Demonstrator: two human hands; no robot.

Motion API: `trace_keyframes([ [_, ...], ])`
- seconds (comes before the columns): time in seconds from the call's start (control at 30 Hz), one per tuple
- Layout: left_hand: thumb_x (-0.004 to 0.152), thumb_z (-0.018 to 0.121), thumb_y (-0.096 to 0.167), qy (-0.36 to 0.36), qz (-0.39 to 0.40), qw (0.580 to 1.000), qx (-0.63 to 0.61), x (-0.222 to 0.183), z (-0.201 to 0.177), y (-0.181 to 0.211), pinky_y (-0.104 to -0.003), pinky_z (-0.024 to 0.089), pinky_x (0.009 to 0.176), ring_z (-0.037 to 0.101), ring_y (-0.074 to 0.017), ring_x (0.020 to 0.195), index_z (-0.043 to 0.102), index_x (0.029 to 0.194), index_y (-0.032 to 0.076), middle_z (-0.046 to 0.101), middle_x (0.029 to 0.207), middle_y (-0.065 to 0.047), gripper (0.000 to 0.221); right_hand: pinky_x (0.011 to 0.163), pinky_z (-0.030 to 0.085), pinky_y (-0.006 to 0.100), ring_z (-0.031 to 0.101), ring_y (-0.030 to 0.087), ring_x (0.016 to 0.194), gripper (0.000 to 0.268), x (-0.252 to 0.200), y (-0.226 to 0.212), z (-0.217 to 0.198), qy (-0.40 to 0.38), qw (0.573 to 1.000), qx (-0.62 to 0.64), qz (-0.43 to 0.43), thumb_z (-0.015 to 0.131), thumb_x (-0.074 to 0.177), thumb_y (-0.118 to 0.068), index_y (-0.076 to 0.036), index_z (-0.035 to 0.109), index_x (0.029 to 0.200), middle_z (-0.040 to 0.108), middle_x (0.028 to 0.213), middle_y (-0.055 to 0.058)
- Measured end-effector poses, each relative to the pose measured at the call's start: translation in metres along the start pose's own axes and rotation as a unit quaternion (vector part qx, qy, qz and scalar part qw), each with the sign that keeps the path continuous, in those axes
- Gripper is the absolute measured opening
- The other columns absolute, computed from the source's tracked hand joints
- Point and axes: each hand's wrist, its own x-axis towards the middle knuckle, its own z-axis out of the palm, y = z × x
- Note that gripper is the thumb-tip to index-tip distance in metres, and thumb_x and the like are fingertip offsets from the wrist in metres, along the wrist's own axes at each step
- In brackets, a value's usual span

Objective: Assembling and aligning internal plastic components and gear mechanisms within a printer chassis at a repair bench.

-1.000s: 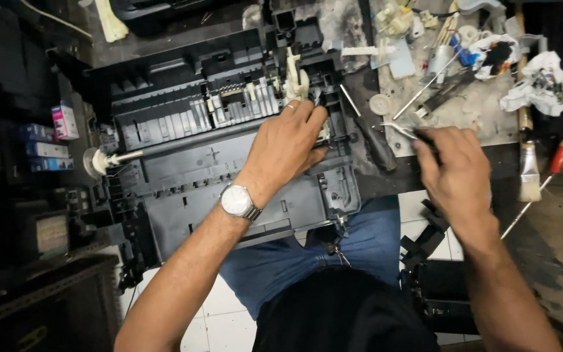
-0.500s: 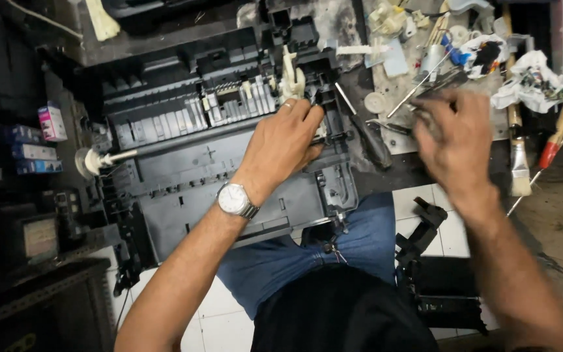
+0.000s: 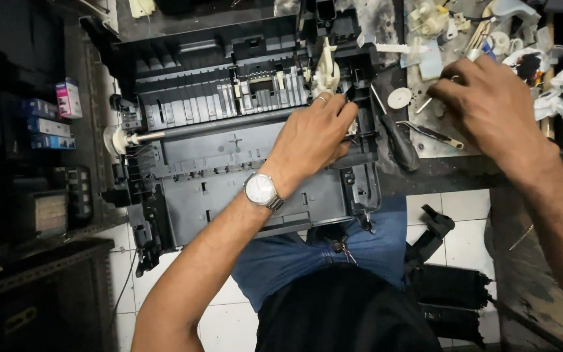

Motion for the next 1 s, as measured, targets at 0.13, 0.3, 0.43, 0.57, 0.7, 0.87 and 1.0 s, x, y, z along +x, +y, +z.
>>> trace_keyframes([
  [0.13,0.071,0.094,0.045,-0.002,0.000,1.000,0.006,0.000,-0.003,0.000,-0.028,0.049,0.043,0.050,-0.0159,0.081,0.050,0.107,0.013,0.056,0.102,-0.005,0.065,0.082,0.064,0.033,0.070,0.022,0.110,0.024,-0.010,0.010,0.000,0.103,0.975,0.195,0.031,0.079,0.107,-0.024,-0.013,0.078,0.129,0.075,0.125,0.006],
  [0.3,0.069,0.096,0.039,0.001,0.007,1.000,-0.001,0.002,-0.008,0.000,-0.030,0.049,0.041,0.050,-0.0176,0.081,0.050,0.104,0.012,0.054,0.099,-0.005,0.064,0.130,0.047,0.049,0.058,0.046,0.141,0.021,-0.046,-0.002,-0.024,0.258,0.750,0.587,0.163,0.067,0.131,0.027,0.015,0.051,0.139,0.057,0.146,0.036],
  [0.43,0.067,0.095,0.040,0.007,0.009,1.000,0.007,0.002,-0.008,0.001,-0.031,0.052,0.044,0.054,-0.0188,0.087,0.051,0.103,0.012,0.055,0.099,-0.005,0.064,0.116,0.044,0.048,0.059,0.042,0.123,0.041,-0.083,-0.043,-0.066,0.141,0.725,0.626,0.250,0.018,0.133,-0.013,0.018,0.039,0.151,0.053,0.142,0.035],
  [0.57,0.069,0.095,0.044,0.006,0.006,1.000,0.015,0.001,-0.006,0.001,-0.031,0.054,0.047,0.055,-0.0178,0.088,0.052,0.107,0.013,0.057,0.102,-0.004,0.065,0.080,0.066,0.043,0.074,0.044,0.096,0.015,-0.072,-0.100,-0.050,0.338,0.599,0.696,0.208,0.058,0.112,0.000,0.003,0.046,0.121,0.065,0.112,0.033],
  [0.7,0.070,0.096,0.041,0.016,0.003,1.000,0.001,0.001,-0.007,0.001,-0.029,0.052,0.047,0.054,-0.0177,0.088,0.052,0.108,0.012,0.058,0.105,-0.006,0.065,0.085,0.065,0.041,0.075,0.039,0.089,0.015,-0.047,-0.127,-0.081,0.285,0.611,0.694,0.253,0.061,0.106,0.013,0.015,0.049,0.113,0.069,0.105,0.034],
  [0.87,0.070,0.095,0.041,0.009,-0.001,1.000,-0.003,0.001,-0.005,0.000,-0.029,0.053,0.047,0.053,-0.0170,0.087,0.052,0.108,0.012,0.057,0.103,-0.005,0.065,0.089,0.067,0.046,0.075,0.045,0.100,0.017,-0.048,-0.130,-0.060,0.319,0.650,0.654,0.216,0.065,0.104,0.015,0.014,0.049,0.111,0.067,0.105,0.032],
  [1.0,0.071,0.095,0.042,0.008,0.000,1.000,-0.003,0.001,-0.005,0.000,-0.029,0.053,0.048,0.053,-0.0170,0.088,0.052,0.109,0.012,0.057,0.104,-0.005,0.064,0.091,0.066,0.048,0.075,0.044,0.098,0.018,-0.049,-0.131,-0.058,0.331,0.668,0.632,0.212,0.068,0.104,0.011,0.012,0.051,0.108,0.068,0.100,0.032],
])
